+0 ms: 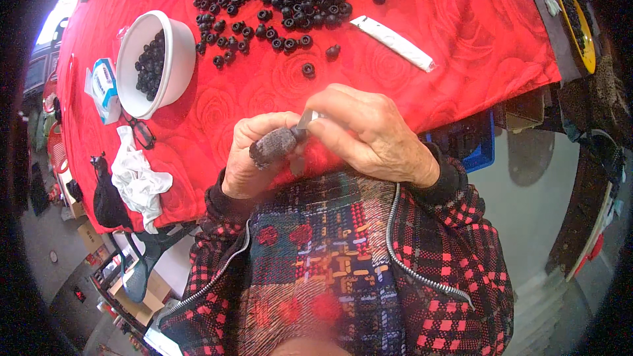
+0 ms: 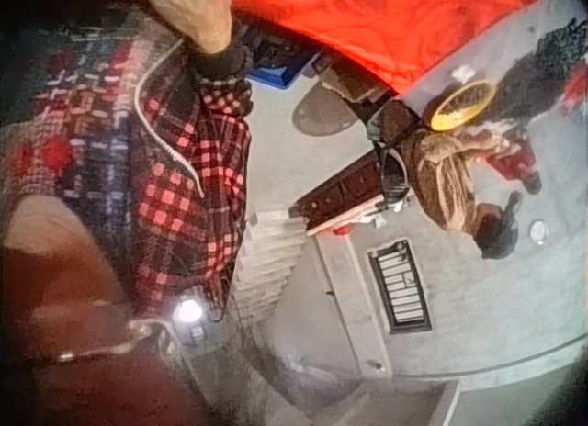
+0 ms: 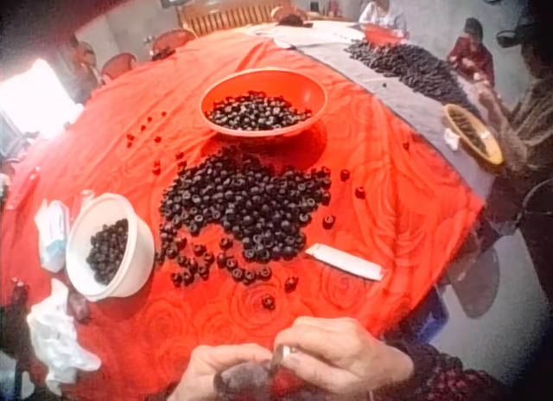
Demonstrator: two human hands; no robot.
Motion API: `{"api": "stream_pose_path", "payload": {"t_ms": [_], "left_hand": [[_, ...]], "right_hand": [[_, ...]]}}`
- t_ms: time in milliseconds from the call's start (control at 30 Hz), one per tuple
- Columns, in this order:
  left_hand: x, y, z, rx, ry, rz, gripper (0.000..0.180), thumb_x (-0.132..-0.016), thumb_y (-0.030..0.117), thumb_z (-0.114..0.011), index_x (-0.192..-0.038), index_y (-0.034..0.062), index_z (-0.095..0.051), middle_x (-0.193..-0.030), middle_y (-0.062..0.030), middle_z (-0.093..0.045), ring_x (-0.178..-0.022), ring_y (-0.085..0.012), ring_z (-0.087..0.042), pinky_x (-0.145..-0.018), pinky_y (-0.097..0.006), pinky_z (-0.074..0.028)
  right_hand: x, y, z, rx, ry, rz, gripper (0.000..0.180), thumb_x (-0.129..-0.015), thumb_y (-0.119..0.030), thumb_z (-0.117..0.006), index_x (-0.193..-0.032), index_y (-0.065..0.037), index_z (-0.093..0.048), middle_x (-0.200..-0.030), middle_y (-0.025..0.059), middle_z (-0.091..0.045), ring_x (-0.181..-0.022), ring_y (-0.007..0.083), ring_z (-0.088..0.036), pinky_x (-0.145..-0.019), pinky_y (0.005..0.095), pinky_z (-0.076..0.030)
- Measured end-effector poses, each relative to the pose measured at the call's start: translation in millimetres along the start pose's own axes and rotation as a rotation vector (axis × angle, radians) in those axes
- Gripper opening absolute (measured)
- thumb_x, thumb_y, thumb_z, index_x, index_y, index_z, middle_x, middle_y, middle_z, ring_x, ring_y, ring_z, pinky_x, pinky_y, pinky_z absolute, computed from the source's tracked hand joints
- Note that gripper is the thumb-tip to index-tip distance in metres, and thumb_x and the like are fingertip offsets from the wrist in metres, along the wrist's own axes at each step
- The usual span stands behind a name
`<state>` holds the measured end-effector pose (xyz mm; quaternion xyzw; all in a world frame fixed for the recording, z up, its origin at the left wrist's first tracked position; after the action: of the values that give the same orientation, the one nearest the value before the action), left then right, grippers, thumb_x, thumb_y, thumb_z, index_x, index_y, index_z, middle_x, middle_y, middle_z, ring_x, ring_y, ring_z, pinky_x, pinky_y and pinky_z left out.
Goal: The person sits at a table covered with a red cloth and uses a small metal tool to remove pits from black olives. They pick up an olive, insert the tool to extract the pit, and place the pitted olive into a white bowl. The process is repeated continuously for a large pile of olives.
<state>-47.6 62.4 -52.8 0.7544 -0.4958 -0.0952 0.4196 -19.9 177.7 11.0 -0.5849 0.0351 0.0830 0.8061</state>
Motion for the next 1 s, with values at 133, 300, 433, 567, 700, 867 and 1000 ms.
{"api": "stream_pose_path", "payload": {"t_ms": [133, 300, 433, 567, 700, 867, 1000], "left_hand": [[-0.5, 1.6, -1.4, -0.002, -0.015, 0.005, 0.023, -0.090, 0.011, -0.058, -0.109, -0.0022, -0.063, -0.086, -0.0075, -0.065, -0.068, -0.0142, -0.062, -0.058, -0.025, -0.050], [-0.2, 0.9, 0.3, -0.025, 0.001, 0.012, 0.023, -0.091, 0.010, -0.058, -0.109, -0.0019, -0.062, -0.086, -0.0068, -0.064, -0.067, -0.0141, -0.061, -0.058, -0.025, -0.050], [-0.9, -0.8, 0.7, -0.002, -0.021, 0.025, 0.023, -0.091, 0.010, -0.057, -0.110, -0.0017, -0.062, -0.085, -0.0063, -0.064, -0.067, -0.0139, -0.061, -0.058, -0.025, -0.050], [-1.4, -5.4, 1.3, 0.016, -0.011, 0.043, 0.023, -0.091, 0.011, -0.058, -0.110, -0.0016, -0.062, -0.085, -0.0061, -0.063, -0.066, -0.0143, -0.061, -0.057, -0.026, -0.050], [-1.9, -9.4, 0.5, 0.083, -0.013, 0.060, 0.025, -0.091, 0.014, -0.059, -0.111, -0.0015, -0.062, -0.087, -0.0066, -0.063, -0.067, -0.0149, -0.061, -0.057, -0.026, -0.050], [-3.1, -9.4, 0.6, 0.228, 0.026, 0.084, 0.025, -0.091, 0.018, -0.059, -0.105, -0.0028, -0.060, -0.082, -0.0055, -0.059, -0.065, -0.0144, -0.060, -0.056, -0.026, -0.050], [-8.3, -1.4, -0.6, 0.280, -0.001, 0.101, 0.015, -0.092, 0.013, -0.054, -0.094, -0.0012, -0.057, -0.075, -0.0024, -0.050, -0.059, -0.0105, -0.052, -0.053, -0.025, -0.048]], "right_hand": [[-1.1, -0.1, -0.2, -0.001, 0.006, 0.006, 0.011, -0.087, -0.008, -0.056, -0.095, 0.001, -0.056, -0.081, 0.0147, -0.057, -0.074, 0.0311, -0.060, -0.064, 0.0370, -0.046], [-1.4, 1.7, -0.8, -0.006, 0.002, -0.002, 0.011, -0.087, -0.008, -0.056, -0.094, 0.001, -0.057, -0.081, 0.0146, -0.057, -0.074, 0.0308, -0.060, -0.064, 0.0368, -0.046], [-1.7, 4.6, -2.4, -0.038, -0.017, 0.001, 0.010, -0.087, -0.008, -0.056, -0.093, 0.001, -0.057, -0.081, 0.0144, -0.057, -0.074, 0.0308, -0.059, -0.064, 0.0364, -0.046], [-3.0, 6.7, -2.1, -0.028, -0.058, 0.011, 0.011, -0.087, -0.008, -0.056, -0.093, 0.001, -0.057, -0.081, 0.0140, -0.057, -0.074, 0.0305, -0.059, -0.064, 0.0362, -0.046], [-5.2, 7.0, -1.6, -0.050, -0.093, 0.018, 0.010, -0.087, -0.008, -0.057, -0.092, 0.001, -0.058, -0.080, 0.0135, -0.058, -0.073, 0.0299, -0.059, -0.063, 0.0362, -0.046], [3.7, 3.4, -13.9, -0.189, -0.229, 0.116, 0.009, -0.085, -0.006, -0.060, -0.090, 0.001, -0.058, -0.074, 0.0098, -0.055, -0.066, 0.0241, -0.056, -0.059, 0.0331, -0.043], [11.2, -12.4, -31.5, -0.265, -0.301, 0.120, 0.012, -0.082, -0.008, -0.062, -0.092, -0.001, -0.060, -0.074, 0.0079, -0.057, -0.064, 0.0211, -0.057, -0.058, 0.0322, -0.044]]}}
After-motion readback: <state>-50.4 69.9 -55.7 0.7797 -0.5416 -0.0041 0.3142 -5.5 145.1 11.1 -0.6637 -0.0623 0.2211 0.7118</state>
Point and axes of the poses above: each hand's wrist, its own x-axis away from the middle knuckle, its own z-axis out of the back of the hand, y = z × x, the point moved 9 cm from there along -x, towards the middle knuckle
